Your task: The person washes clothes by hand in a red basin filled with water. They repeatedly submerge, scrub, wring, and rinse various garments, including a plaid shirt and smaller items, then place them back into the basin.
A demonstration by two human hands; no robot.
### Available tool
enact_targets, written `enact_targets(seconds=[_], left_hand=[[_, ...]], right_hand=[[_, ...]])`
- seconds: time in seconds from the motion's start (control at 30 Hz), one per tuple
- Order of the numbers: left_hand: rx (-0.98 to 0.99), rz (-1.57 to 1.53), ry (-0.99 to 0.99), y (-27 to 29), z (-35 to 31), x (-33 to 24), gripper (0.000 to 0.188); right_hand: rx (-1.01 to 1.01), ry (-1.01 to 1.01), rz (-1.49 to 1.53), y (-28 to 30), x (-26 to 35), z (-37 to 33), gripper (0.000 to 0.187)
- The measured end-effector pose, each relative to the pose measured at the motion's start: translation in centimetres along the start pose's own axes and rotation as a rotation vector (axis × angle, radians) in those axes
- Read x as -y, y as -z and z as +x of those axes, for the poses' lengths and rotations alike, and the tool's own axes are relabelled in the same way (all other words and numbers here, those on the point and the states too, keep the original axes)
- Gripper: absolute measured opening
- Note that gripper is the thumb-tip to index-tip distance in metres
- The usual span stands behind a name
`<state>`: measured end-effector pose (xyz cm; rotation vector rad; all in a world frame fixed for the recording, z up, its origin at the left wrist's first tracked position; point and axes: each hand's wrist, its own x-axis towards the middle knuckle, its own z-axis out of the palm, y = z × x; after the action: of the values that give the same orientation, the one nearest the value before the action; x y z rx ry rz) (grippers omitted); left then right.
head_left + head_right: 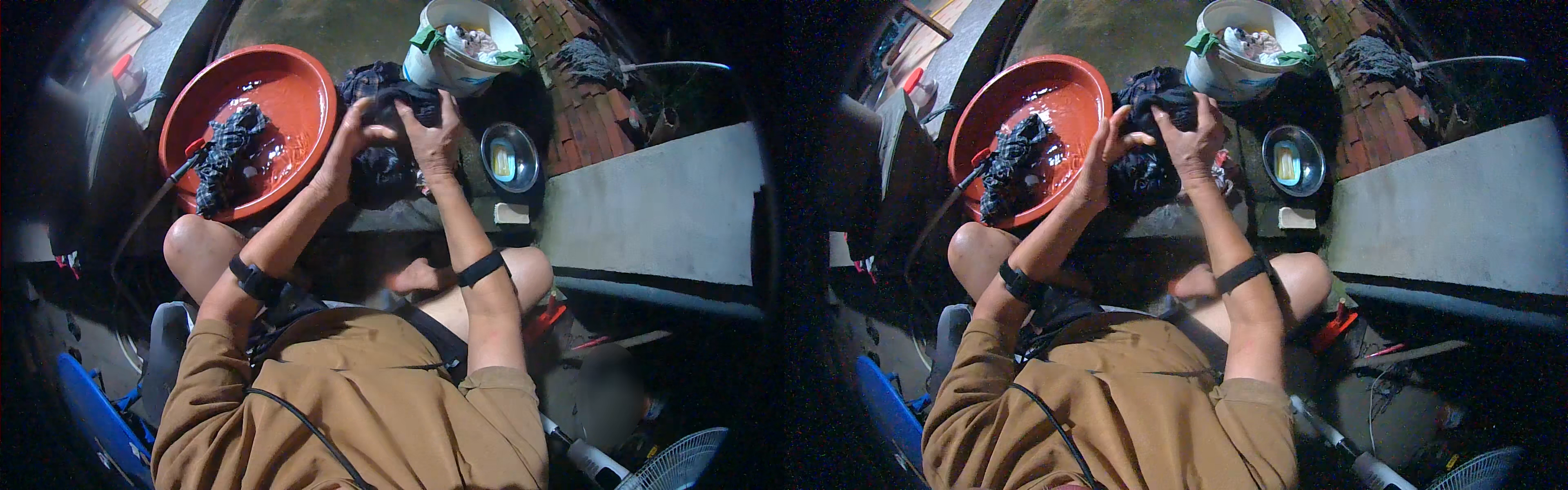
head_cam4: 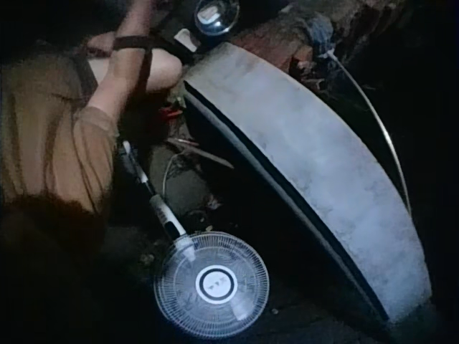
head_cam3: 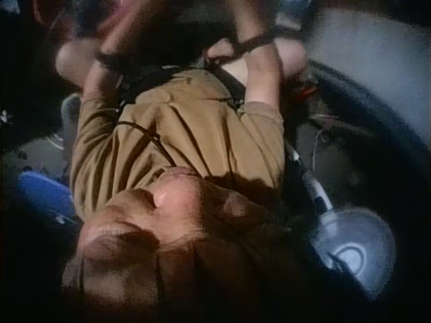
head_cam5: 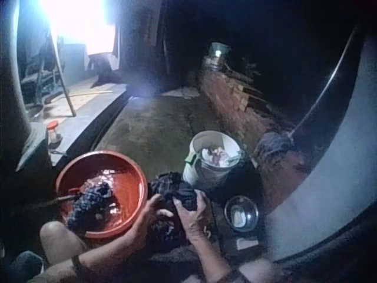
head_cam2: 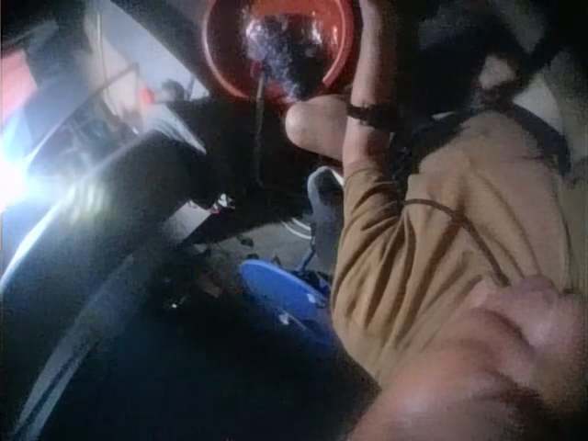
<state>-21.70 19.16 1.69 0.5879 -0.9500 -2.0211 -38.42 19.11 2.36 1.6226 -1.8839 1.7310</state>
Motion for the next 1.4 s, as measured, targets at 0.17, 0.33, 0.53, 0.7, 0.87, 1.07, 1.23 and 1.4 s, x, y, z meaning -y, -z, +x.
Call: enact_targets(seconds=[0.17,0.33,0.53,0.7,0.87,1.07,1.23,1.4], left_hand=[[-0.308,-0.116,0.330,0.9,-0.4,1.1,0.066],[-0.046,-0.078,0.935,1.6,-2.9,1.6,0.094],[-0.308,-0.784,0.570,2.0,-0.2,0.6,0.061],[-0.441,-0.303,-0.005,4.2,1.3,-5.4,0.024],[-0.115,0.358,-0.425,0.3,-0.2,-7.4,0.025],[0.414,1.204,-0.870,-3.9,-1.1,-6.1,0.027],[0.808,1.466,-0.820,-3.6,-4.2,0.0,0.019],[1.248,1.887,-0.522,-0.8,-5.6,8.6,0.013]], right_hand=[[-0.040,0.358,0.002,0.8,4.0,1.9,0.050],[0.044,0.620,0.116,1.4,7.6,2.6,0.049],[0.051,0.363,0.595,3.1,9.5,1.9,0.053],[0.066,-0.634,1.435,6.3,3.3,1.6,0.044],[0.398,-0.300,0.517,3.0,-6.4,0.9,0.042],[0.560,-1.138,0.739,1.1,-7.4,-3.3,0.038],[0.622,-0.905,0.717,-2.4,-5.5,-3.2,0.019],[0.711,-0.141,0.357,-3.2,-1.0,-5.1,0.040]])
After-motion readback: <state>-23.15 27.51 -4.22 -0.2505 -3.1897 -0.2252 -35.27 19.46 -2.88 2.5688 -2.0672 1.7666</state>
